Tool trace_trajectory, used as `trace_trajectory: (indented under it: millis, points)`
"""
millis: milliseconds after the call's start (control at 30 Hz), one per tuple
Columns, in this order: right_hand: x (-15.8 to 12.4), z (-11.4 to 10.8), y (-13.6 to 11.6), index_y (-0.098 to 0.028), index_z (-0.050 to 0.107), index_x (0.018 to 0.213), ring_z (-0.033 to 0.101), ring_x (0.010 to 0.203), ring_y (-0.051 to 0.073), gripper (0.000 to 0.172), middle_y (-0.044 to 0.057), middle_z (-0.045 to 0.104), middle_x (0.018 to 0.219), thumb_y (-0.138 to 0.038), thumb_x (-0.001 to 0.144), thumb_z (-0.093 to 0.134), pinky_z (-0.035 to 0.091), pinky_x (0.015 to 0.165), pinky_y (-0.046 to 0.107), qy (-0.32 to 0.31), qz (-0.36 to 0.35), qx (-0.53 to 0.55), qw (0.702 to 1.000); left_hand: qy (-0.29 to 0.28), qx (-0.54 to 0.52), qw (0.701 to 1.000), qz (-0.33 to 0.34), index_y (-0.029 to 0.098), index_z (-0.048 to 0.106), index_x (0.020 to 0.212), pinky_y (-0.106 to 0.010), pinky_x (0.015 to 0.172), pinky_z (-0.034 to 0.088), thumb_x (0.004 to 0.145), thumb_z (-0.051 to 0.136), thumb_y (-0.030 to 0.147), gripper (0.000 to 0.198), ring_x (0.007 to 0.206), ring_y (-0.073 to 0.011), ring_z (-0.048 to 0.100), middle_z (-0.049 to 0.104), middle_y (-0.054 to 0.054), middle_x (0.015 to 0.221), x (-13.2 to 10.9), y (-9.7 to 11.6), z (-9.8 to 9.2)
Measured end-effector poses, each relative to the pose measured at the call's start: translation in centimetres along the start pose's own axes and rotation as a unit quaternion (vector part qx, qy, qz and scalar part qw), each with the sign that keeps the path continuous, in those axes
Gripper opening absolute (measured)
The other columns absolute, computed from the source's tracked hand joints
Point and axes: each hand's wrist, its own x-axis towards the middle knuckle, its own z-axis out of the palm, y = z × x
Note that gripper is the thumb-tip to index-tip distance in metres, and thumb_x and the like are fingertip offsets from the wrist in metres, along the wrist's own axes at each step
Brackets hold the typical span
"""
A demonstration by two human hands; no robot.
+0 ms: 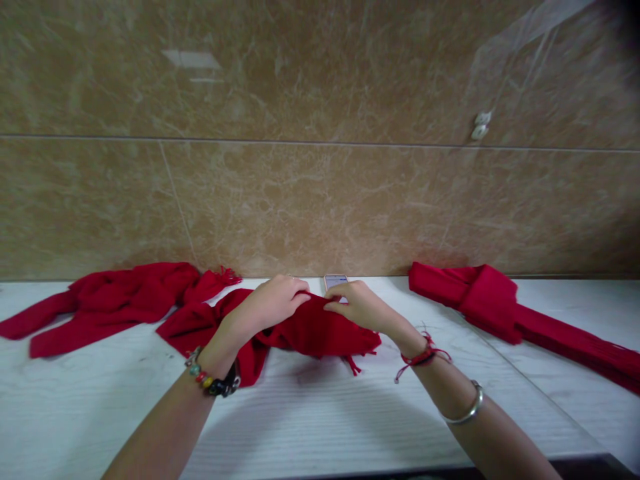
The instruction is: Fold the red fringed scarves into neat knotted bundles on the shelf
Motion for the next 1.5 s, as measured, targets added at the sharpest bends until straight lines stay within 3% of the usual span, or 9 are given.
trace_trajectory:
  millis: [267, 433, 533, 800, 900, 1000, 1167, 1300, 1500]
  points:
    - [-0.4, -1.9, 1.3, -0.015, 0.066, 0.077, 0.059, 0.069, 0.015, 0.011, 0.005, 0.067, 0.076, -0.015, 0.076, 0.056, 0.041, 0.065, 0.024, -0.013, 0.038, -0.053, 0.998, 0.003, 0.049, 0.999, -0.012, 0.016, 0.066, 0.084, -0.027, 0.074, 0.041, 0.083, 0.040, 0.019, 0.026, 0.082, -0.0187, 0.059, 0.067, -0.007, 0.088, -0.1, -0.8, -0.1]
    - [0.1, -0.4, 0.0, -0.015, 0.062, 0.095, 0.060, 0.080, 0.015, 0.026, 0.006, 0.067, 0.090, -0.022, 0.070, 0.064, 0.043, 0.072, 0.024, 0.022, -0.013, 0.006, 1.000, 0.012, 0.045, 0.999, -0.004, 0.016, 0.065, 0.083, -0.028, 0.074, 0.041, 0.083, 0.038, 0.015, 0.027, 0.082, -0.0190, 0.059, 0.067, -0.007, 0.086, 0.3, 0.3, 0.0]
    - [0.6, 0.3, -0.9, -0.015, 0.065, 0.082, 0.060, 0.074, 0.014, 0.012, 0.005, 0.068, 0.080, -0.014, 0.074, 0.056, 0.042, 0.070, 0.023, 0.030, -0.003, 0.006, 1.000, 0.015, 0.029, 0.999, 0.004, 0.016, 0.065, 0.082, -0.026, 0.072, 0.040, 0.082, 0.039, 0.014, 0.026, 0.079, -0.0179, 0.058, 0.066, -0.006, 0.084, 0.3, 0.9, -0.4]
    - [0.0, -2.1, 0.8, -0.016, 0.065, 0.074, 0.061, 0.069, 0.015, 0.017, 0.005, 0.067, 0.073, -0.009, 0.073, 0.050, 0.041, 0.063, 0.022, 0.085, 0.054, -0.079, 0.992, -0.033, 0.030, 0.998, -0.038, 0.016, 0.066, 0.082, -0.026, 0.070, 0.041, 0.081, 0.045, 0.022, 0.021, 0.078, -0.0191, 0.060, 0.067, -0.007, 0.083, -0.1, -1.0, -0.3]
    - [-0.2, -1.9, 0.9, -0.013, 0.064, 0.084, 0.060, 0.077, 0.017, 0.016, 0.008, 0.067, 0.083, -0.013, 0.073, 0.053, 0.042, 0.069, 0.024, 0.102, 0.057, -0.079, 0.990, -0.010, 0.027, 0.999, -0.039, 0.016, 0.066, 0.086, -0.027, 0.074, 0.041, 0.082, 0.043, 0.022, 0.024, 0.082, -0.0199, 0.060, 0.067, -0.008, 0.088, 0.0, -1.0, -0.2]
    - [0.1, -0.7, -0.1, -0.014, 0.061, 0.098, 0.059, 0.085, 0.017, 0.026, 0.008, 0.066, 0.095, -0.018, 0.073, 0.058, 0.043, 0.074, 0.025, 0.085, -0.002, -0.036, 0.996, 0.011, 0.017, 0.999, -0.025, 0.016, 0.066, 0.087, -0.027, 0.073, 0.041, 0.082, 0.041, 0.019, 0.025, 0.082, -0.0192, 0.060, 0.067, -0.008, 0.089, 0.2, 0.0, -0.4]
    - [1.0, -0.4, -1.5, -0.017, 0.068, 0.081, 0.061, 0.072, 0.015, 0.019, 0.005, 0.069, 0.078, -0.009, 0.074, 0.052, 0.042, 0.065, 0.022, 0.078, 0.017, -0.023, 0.997, 0.020, 0.013, 1.000, -0.008, 0.017, 0.065, 0.079, -0.025, 0.070, 0.041, 0.080, 0.040, 0.015, 0.025, 0.076, -0.0170, 0.060, 0.067, -0.005, 0.082, 0.2, 0.6, -1.0]
    - [0.9, -1.9, 0.2, -0.019, 0.069, 0.078, 0.062, 0.069, 0.014, 0.018, 0.002, 0.070, 0.076, -0.010, 0.072, 0.055, 0.043, 0.063, 0.021, 0.094, 0.046, -0.022, 0.994, 0.011, 0.049, 0.998, -0.041, 0.018, 0.064, 0.084, -0.026, 0.072, 0.042, 0.081, 0.038, 0.015, 0.026, 0.081, -0.0180, 0.060, 0.067, -0.006, 0.086, -0.3, -0.5, -0.9]
    - [0.0, -4.0, 5.6, -0.017, 0.069, 0.072, 0.062, 0.066, 0.016, 0.015, 0.003, 0.069, 0.071, -0.016, 0.069, 0.055, 0.045, 0.062, 0.024, 0.170, 0.098, 0.028, 0.980, 0.011, 0.136, 0.981, -0.137, 0.021, 0.062, 0.097, -0.030, 0.073, 0.044, 0.081, 0.036, 0.013, 0.031, 0.087, -0.0210, 0.061, 0.066, -0.009, 0.094, -0.4, -1.5, -0.4]
